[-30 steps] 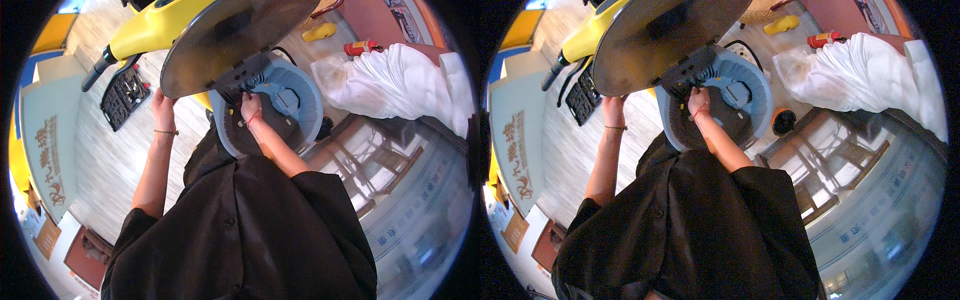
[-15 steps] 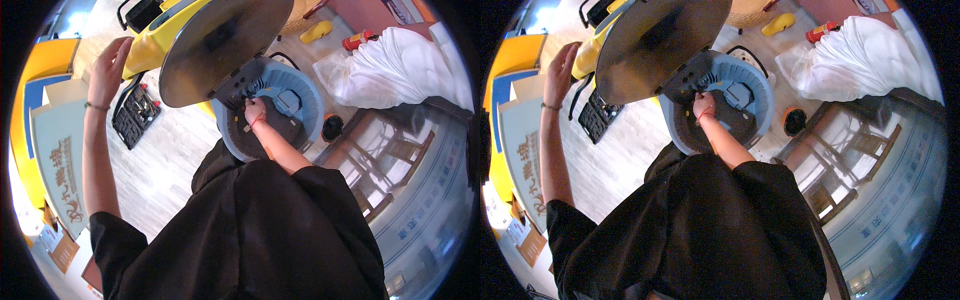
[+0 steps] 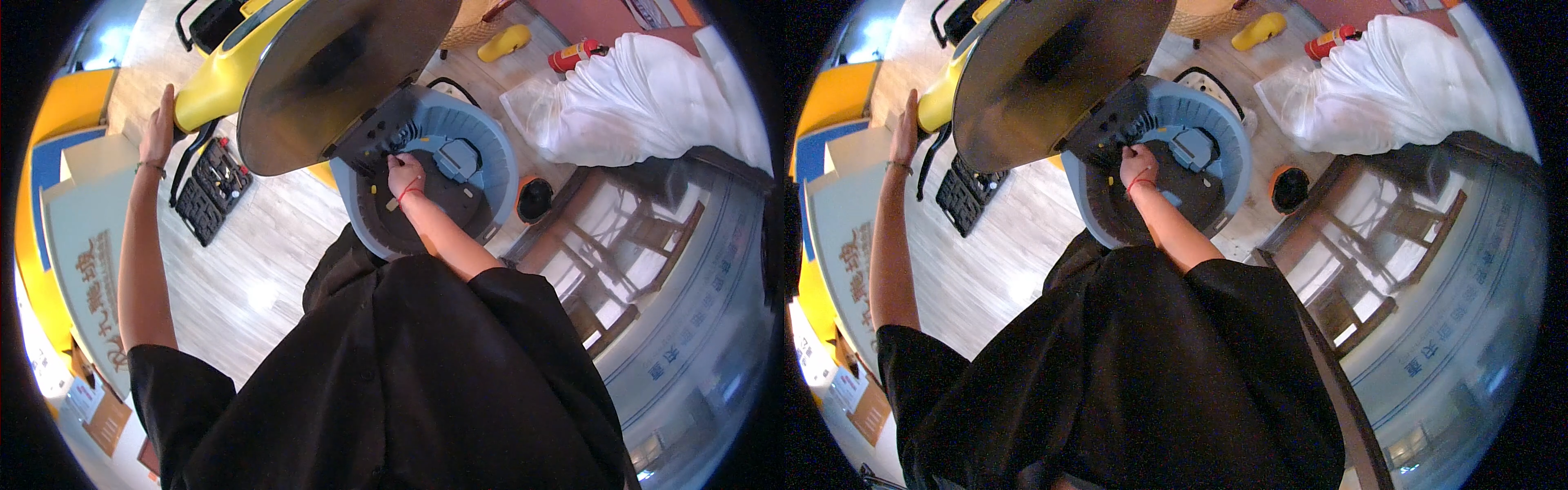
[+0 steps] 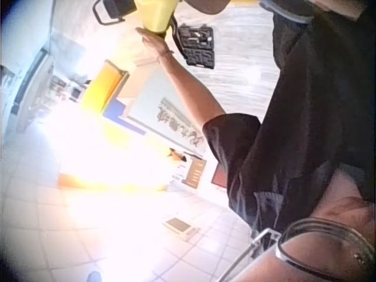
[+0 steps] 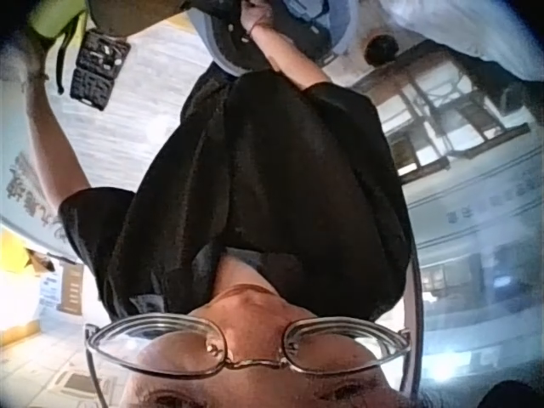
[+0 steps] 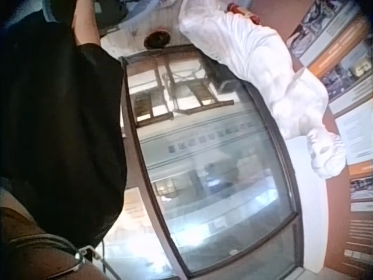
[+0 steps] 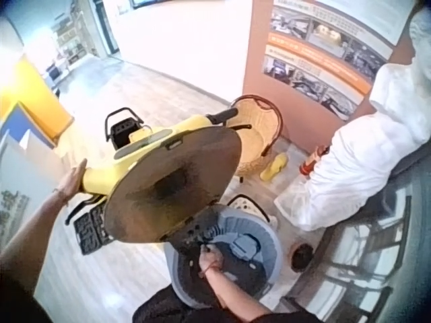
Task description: Connecting electrical components and wires inside a scooter storage compartment before stowing a helmet.
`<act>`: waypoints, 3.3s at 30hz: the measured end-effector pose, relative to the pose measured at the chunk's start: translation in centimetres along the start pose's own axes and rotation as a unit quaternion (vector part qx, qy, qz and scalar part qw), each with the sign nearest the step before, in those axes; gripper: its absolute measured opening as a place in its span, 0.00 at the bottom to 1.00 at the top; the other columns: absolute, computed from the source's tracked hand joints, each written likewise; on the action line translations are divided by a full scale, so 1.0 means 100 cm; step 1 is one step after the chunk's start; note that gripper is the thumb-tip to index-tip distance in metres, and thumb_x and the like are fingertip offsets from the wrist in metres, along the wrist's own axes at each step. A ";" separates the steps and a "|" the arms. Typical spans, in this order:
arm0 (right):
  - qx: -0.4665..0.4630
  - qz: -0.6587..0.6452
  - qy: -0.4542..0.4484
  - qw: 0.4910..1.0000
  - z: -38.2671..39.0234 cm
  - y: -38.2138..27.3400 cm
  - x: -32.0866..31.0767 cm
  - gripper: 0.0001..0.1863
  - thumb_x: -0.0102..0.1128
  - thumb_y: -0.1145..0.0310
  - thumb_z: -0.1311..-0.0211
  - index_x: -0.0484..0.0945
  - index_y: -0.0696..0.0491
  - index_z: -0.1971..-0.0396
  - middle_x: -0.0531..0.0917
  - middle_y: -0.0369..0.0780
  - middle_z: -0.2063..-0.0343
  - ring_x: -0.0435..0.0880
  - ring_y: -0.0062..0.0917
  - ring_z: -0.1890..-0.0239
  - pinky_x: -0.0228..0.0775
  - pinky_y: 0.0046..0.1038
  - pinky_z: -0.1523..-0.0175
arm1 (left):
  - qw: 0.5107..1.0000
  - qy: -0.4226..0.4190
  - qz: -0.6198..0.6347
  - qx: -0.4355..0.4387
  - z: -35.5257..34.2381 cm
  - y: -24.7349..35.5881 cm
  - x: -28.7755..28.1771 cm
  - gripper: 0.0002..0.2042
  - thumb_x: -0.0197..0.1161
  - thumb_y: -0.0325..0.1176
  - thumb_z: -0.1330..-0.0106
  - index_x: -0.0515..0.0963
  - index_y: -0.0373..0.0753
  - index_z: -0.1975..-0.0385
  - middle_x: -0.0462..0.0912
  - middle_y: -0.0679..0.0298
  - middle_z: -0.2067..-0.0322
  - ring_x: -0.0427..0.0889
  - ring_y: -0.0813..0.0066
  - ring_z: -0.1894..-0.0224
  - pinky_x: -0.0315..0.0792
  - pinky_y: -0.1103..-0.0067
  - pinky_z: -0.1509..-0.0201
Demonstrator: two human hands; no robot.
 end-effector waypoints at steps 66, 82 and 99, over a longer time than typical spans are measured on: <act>0.420 -0.453 -0.201 0.760 0.017 0.036 0.042 0.10 0.45 0.58 0.42 0.68 0.48 0.77 0.63 0.31 0.91 0.54 0.18 0.92 0.46 0.18 0.86 | 0.976 0.106 -0.184 -0.053 0.024 0.035 -0.015 0.23 0.36 0.48 0.44 0.76 0.36 0.72 0.78 0.52 0.70 0.76 0.58 0.66 0.66 0.73 0.59; 0.399 -0.393 -0.193 0.806 0.013 0.030 0.033 0.10 0.45 0.60 0.42 0.66 0.46 0.80 0.62 0.27 0.90 0.56 0.13 0.91 0.43 0.15 0.87 | 0.980 0.128 -0.092 -0.125 0.026 0.036 -0.015 0.24 0.37 0.48 0.44 0.76 0.34 0.74 0.77 0.49 0.71 0.76 0.55 0.66 0.65 0.72 0.59; 0.319 -0.302 -0.157 0.884 0.011 0.032 0.025 0.10 0.51 0.63 0.46 0.68 0.50 0.82 0.68 0.31 0.88 0.61 0.14 0.90 0.49 0.17 0.88 | 0.970 0.150 -0.147 -0.120 0.030 0.035 -0.018 0.24 0.37 0.50 0.44 0.76 0.37 0.72 0.77 0.51 0.69 0.76 0.56 0.64 0.66 0.72 0.58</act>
Point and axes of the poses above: each hand's wrist, its own z-axis away from the middle knuckle, its own x-axis out of the palm, y = z × x, the point moved 8 cm from there along -z, towards the middle knuckle
